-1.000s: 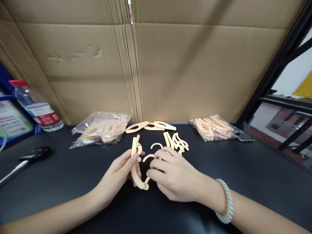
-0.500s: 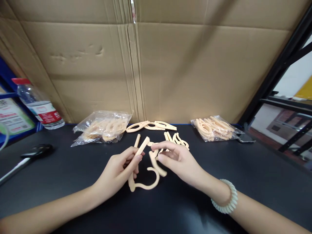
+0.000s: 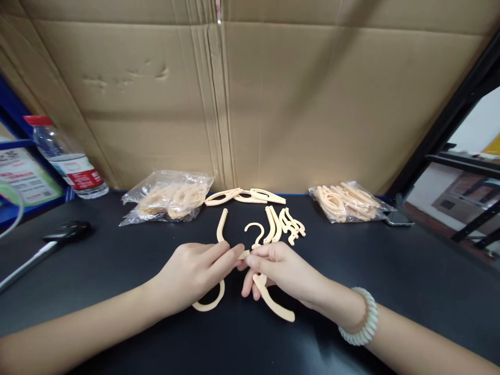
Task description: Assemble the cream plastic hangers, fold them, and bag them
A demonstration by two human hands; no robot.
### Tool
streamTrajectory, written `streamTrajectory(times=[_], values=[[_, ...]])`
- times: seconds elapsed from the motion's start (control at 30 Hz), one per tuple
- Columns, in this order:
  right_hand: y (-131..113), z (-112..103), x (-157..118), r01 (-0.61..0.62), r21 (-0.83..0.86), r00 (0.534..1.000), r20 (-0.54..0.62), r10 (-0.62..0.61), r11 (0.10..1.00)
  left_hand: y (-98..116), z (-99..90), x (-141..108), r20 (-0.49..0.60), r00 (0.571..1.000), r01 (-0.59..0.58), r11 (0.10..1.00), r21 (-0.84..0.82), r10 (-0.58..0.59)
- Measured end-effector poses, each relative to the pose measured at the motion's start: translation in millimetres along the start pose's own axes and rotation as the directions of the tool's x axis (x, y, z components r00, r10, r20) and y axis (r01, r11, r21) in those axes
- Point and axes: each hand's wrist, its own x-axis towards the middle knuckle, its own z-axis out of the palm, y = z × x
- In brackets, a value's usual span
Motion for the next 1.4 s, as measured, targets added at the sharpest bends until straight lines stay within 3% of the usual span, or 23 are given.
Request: streamTrajectory(times=[0.1, 0.2, 0.33, 0.63, 0.8, 1.4], values=[[-3, 3, -3, -0.030, -0.065, 0.999, 0.038, 0.033, 0.997, 1, -4.4, 1, 0.077, 0.996, -0.044, 0.998, 0.041, 0.041], [-6, 6, -6, -0.016, -0.267, 0.999, -0.031, 0.008, 0.964, 4, -6.9, 2, 0.169, 0.985, -0.049, 0.998, 0.044, 0.041], [-10, 9, -11, 0.035, -0.506, 0.991, -0.095, -0.095, 0.862, 9, -9.8, 4, 0.274, 0.962, -0.037, 0.999, 0.039, 0.025], [-15, 14, -16, 0.184, -0.719, 0.944, -0.060, -0.324, 0.670, 10, -18.8, 8, 0.347, 0.938, -0.003, 1.000, 0.019, -0.004], [-17, 15, -17, 0.227, -0.779, 0.924, -0.018, -0.383, 0.585, 12, -21.8, 9, 0.384, 0.923, 0.037, 0.999, 0.002, -0.035], [-12, 17, -15, 0.216, -0.807, 0.911, -0.037, -0.412, 0.550, 14, -24.2, 9, 0.343, 0.936, 0.079, 0.997, -0.002, -0.073]])
